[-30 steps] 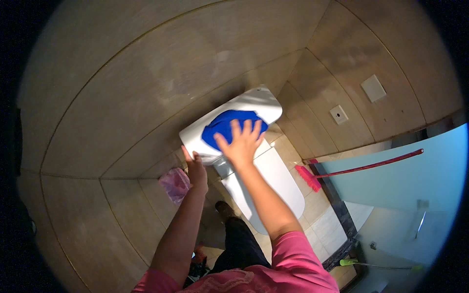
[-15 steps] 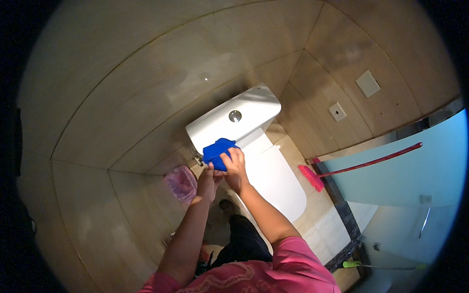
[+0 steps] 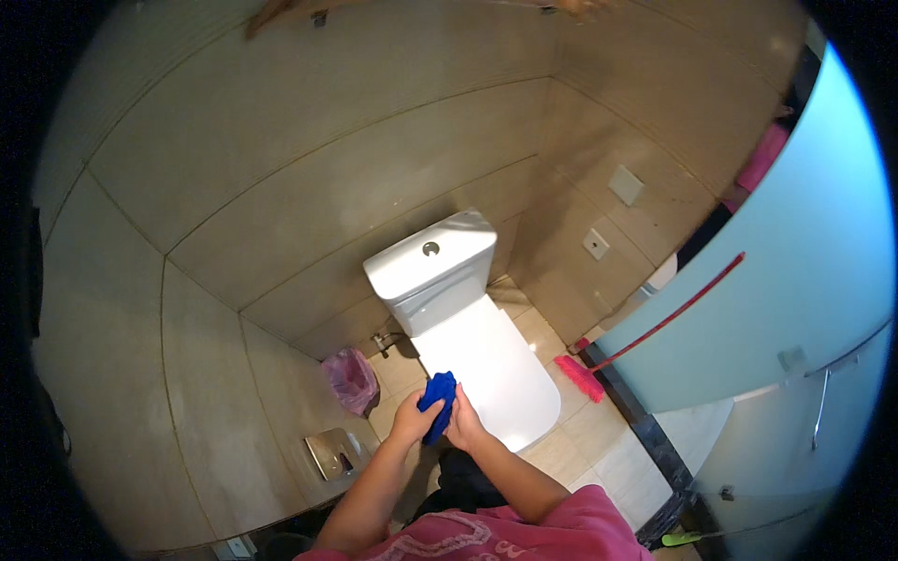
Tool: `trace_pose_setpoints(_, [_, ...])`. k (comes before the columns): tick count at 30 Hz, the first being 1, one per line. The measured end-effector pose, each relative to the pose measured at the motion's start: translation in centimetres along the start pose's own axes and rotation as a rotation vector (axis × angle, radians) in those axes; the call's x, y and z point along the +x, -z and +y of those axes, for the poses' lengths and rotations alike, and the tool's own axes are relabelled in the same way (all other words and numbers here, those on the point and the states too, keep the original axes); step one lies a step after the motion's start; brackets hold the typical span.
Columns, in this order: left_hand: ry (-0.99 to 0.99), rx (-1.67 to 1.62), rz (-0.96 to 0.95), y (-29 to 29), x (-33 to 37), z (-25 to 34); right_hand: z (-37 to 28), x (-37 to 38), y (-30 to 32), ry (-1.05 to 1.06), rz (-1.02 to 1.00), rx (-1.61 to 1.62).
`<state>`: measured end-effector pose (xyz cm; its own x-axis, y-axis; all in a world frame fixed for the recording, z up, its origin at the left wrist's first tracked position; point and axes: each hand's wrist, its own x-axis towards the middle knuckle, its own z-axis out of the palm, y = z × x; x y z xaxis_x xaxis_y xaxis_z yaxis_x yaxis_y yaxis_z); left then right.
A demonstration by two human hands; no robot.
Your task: The person wipes the bathroom sink and surrounding counter with a blue cloth, then cleans the tiled walls and the toilet tank. They rinse the cloth in the sink and hang it on a hook. Finally, they use a green squeegee to push water across the shower floor.
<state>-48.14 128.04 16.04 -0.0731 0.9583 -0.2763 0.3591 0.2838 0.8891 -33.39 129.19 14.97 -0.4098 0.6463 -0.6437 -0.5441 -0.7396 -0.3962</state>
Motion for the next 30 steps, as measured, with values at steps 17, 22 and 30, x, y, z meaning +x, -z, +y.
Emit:
trace_pose_setpoints(17, [0.161,-1.110,-0.038,-13.7,-10.6,13.5,-10.4,-22.2,1.1,0.289,0.085,-0.624])
trace_pose_setpoints(22, [0.066,-1.125,0.026,-25.2,-6.8,20.9,-21.3,-23.7,12.4,0.516,-0.087,-0.861])
trace_pose_setpoints(30, [-0.158,-1.070,0.203,-47.3,3.1,40.7,-48.9,-29.4,22.7,0.932,0.099,-1.127])
